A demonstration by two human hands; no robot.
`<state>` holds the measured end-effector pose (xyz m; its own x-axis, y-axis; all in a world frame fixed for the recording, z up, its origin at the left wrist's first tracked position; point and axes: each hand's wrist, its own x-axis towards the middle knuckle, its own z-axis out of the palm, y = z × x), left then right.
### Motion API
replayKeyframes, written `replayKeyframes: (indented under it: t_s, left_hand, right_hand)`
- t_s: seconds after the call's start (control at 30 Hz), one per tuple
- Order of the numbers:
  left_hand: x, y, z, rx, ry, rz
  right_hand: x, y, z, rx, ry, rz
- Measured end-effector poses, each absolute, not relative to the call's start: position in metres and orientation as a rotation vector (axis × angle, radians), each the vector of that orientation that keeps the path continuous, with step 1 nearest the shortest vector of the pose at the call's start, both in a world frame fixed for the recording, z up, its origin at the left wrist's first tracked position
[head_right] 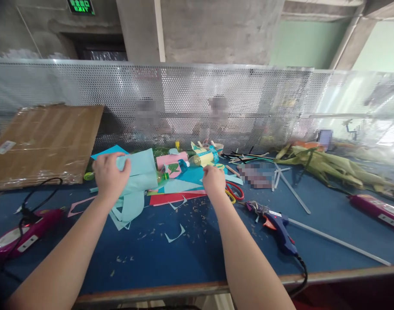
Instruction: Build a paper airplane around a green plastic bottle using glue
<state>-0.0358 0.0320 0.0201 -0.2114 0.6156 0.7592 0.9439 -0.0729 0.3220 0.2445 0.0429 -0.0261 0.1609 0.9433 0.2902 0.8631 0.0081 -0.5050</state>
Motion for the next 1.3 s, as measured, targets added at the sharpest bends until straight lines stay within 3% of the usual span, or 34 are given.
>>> replayKeyframes:
  t_s: [0.1,0.3,0.67,1.1,1.3]
  left_hand:
    - [0.005,0.019,0.018,-2.05,-1.544,-1.124]
    - [0.064,-0.008,-0.022,-2.801,-1.133,-0.615]
    - [0.067,-0.013,-0.034,-2.812,-1.64,-0.276]
    - [0.058,-0.006,-0.03,-2.814,-1.571,-0.283]
    - [0.048,0.006,-0.035,-2.729,-1.603,-0.277]
  right_hand:
    - [0.246,0.045,-0.03,-1.88,-1.768,0.167]
    - [0.239,0.047,-0.038,-1.904,-1.838,0.103]
    - [0.298,0.054,-0.046,-2.304,-1.423,0.064]
    - [0.294,0.052,-0.046,-2.29,-1.52,0.044]
    - [0.245,0.045,-0.03,-1.939,-1.854,0.072]
